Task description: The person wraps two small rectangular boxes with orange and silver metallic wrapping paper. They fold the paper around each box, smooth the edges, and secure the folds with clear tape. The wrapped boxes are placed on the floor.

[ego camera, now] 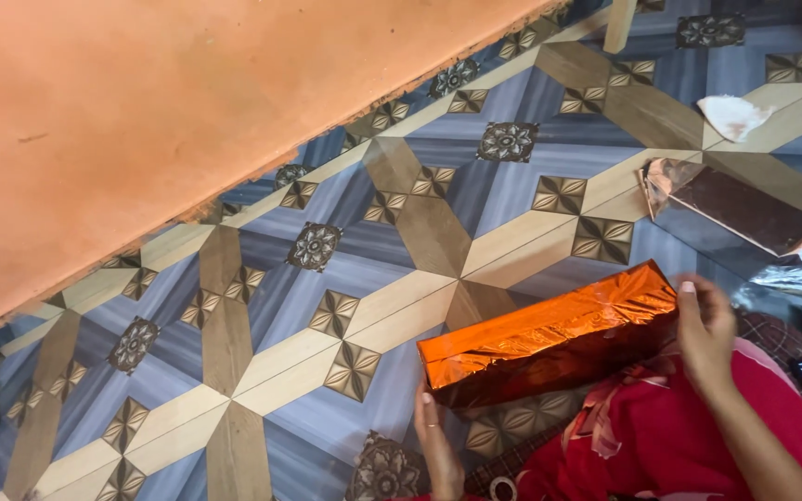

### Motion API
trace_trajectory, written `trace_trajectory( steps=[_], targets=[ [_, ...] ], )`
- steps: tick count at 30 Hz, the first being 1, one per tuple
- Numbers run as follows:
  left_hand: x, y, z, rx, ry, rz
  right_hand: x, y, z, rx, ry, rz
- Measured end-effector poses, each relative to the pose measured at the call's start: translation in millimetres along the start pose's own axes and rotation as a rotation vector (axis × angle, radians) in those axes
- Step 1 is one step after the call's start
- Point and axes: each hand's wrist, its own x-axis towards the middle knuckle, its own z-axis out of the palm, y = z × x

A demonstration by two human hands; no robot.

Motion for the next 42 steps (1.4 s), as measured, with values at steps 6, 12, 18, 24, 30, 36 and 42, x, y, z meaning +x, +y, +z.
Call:
trace_trajectory(
  steps=[6,12,18,24,30,36,42],
  targets=[
    [5,-24,-10,0.005,0.036,-0.066,0,56,8,0.413,-0.071,0.367],
    [30,-16,-46,-0.238,0.071,0.231,-12,86,37,0.488,-0.329,0.281],
    [42,-40,-70,0.027,0.305,0.090,-14,125,36,0.158,-0.402,0.203],
    [48,-71,-70,0.070,0.426,-0.068,-14,147,19,-0.287,-0.439,0.226],
    [36,-61,-63,-0.041,0.606,-0.138,-11,148,31,-0.181,-0.352,0.396],
    [35,-67,-51,-0.350,0.514,-0.619,-34,123,57,-0.548,-0.417,0.371],
    [69,-86,-64,0.082,0.837,0.212,-44,92,49,-0.779,-0.507,0.507]
  ],
)
